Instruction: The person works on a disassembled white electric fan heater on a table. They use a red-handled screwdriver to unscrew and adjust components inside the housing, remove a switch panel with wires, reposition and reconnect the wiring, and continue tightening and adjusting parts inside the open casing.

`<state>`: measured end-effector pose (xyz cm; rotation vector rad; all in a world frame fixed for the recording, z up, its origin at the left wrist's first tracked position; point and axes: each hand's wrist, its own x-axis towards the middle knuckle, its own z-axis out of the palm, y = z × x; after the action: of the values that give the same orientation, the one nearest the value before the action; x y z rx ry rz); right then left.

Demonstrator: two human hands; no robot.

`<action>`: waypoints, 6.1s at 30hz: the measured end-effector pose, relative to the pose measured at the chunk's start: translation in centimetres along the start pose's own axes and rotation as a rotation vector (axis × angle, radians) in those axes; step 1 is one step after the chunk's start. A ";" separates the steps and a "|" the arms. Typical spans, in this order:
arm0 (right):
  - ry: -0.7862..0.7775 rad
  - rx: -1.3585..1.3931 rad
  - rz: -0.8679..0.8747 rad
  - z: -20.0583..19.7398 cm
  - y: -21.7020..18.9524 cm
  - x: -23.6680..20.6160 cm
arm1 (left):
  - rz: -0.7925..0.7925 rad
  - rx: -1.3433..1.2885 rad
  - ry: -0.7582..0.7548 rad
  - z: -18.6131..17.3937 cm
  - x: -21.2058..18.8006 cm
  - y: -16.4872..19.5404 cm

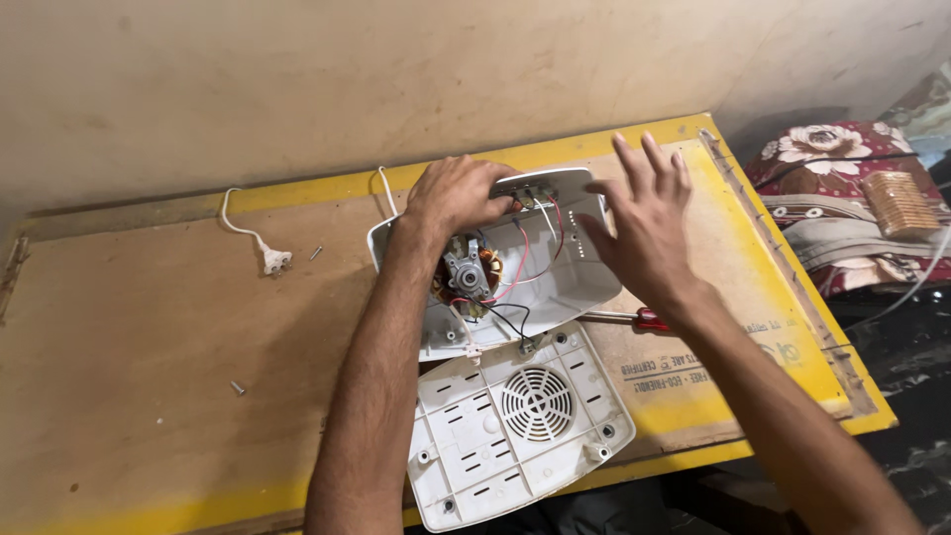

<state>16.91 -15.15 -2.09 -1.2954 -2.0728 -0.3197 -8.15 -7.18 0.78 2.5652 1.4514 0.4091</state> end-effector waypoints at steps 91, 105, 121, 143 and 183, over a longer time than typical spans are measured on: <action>-0.385 -0.378 -0.146 -8.0 -6.0 -2.5 | -0.060 -0.004 -0.071 0.1 0.5 -0.4; -0.344 -0.439 -0.125 -7.7 -6.4 -2.0 | -0.119 0.001 -0.126 -0.2 0.6 -0.2; -0.225 -0.391 -0.140 -7.2 -5.0 -4.0 | -0.136 -0.014 -0.127 -0.1 0.5 -0.2; -0.027 -0.038 0.080 -6.7 -4.8 -5.6 | -0.151 -0.019 -0.138 -0.5 0.2 0.0; -0.084 0.309 0.196 -8.7 -6.2 -2.2 | -0.159 -0.005 -0.153 -0.6 0.1 -0.3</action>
<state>15.73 -24.23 3.82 -1.3232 -1.9491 0.1389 -8.51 -6.98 1.27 2.3957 1.5801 0.1892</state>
